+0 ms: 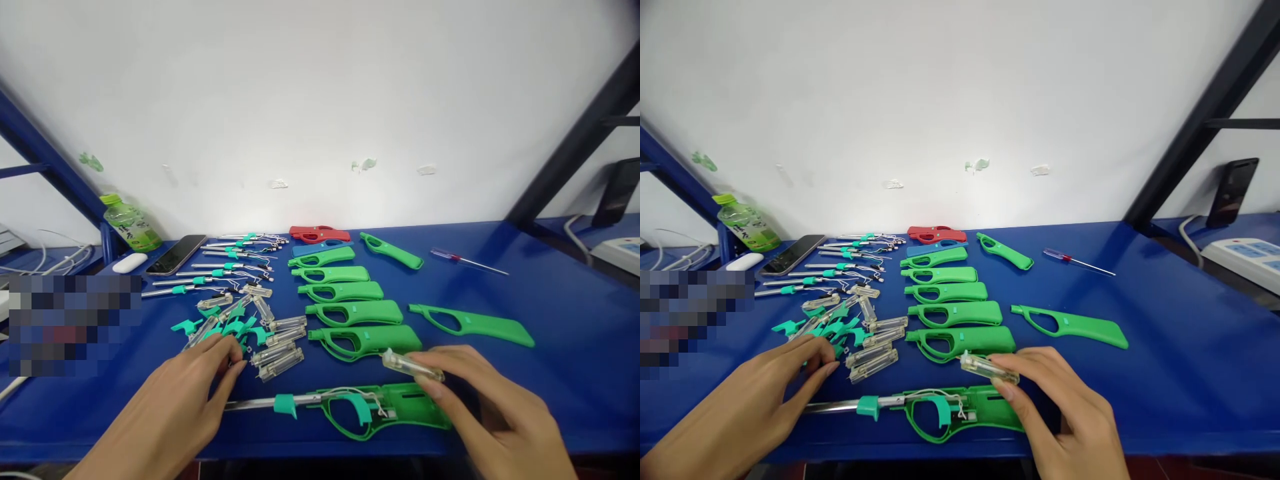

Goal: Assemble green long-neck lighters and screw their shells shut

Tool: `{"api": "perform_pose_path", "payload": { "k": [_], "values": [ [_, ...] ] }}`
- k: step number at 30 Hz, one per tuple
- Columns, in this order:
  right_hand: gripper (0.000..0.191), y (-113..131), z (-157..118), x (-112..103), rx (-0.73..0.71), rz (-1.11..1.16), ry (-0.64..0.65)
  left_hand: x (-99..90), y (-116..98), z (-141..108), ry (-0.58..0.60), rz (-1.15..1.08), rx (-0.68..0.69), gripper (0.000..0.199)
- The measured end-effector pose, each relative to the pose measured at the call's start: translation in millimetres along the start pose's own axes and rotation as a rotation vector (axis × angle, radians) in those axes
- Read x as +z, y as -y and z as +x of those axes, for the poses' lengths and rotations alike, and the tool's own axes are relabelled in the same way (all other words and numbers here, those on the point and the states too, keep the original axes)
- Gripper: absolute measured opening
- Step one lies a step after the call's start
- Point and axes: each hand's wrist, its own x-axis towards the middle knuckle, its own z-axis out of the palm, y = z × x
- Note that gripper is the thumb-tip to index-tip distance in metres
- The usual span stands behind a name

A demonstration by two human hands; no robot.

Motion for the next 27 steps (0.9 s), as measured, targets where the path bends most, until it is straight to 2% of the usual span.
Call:
{"api": "perform_pose_path", "payload": {
  "k": [4, 7, 9, 12, 14, 17, 23, 27],
  "values": [
    [0.014, 5, 5, -1, 0.0, -0.003, 0.052, -8.7, -12, 6, 0.041, -0.144, -0.021, 0.031],
    [0.012, 17, 18, 1, -0.073, -0.03, 0.103, -12.2, -38, 16, 0.011, -0.375, -0.062, 0.037],
    [0.012, 28, 29, 4, -0.148, -0.054, 0.074, -10.8, -59, 25, 0.075, -0.565, -0.112, 0.042],
    [0.023, 42, 40, 9, -0.248, -0.064, 0.055, -5.7, -83, 36, 0.174, -0.856, -0.141, 0.044],
    [0.036, 47, 42, 12, -0.309, -0.059, 0.085, -2.4, -92, 40, 0.21, -0.984, -0.155, 0.04],
    [0.046, 45, 40, 17, -0.375, -0.044, 0.09, 1.0, -94, 39, 0.261, -1.064, -0.18, 0.036],
    [0.05, 33, 35, 23, -0.404, -0.094, 0.08, 6.7, -88, 37, 0.342, -1.134, -0.209, 0.036],
    [0.05, 30, 35, 23, -0.398, -0.104, 0.07, 13.7, -86, 35, 0.357, -1.17, -0.198, 0.04]
  ]
}}
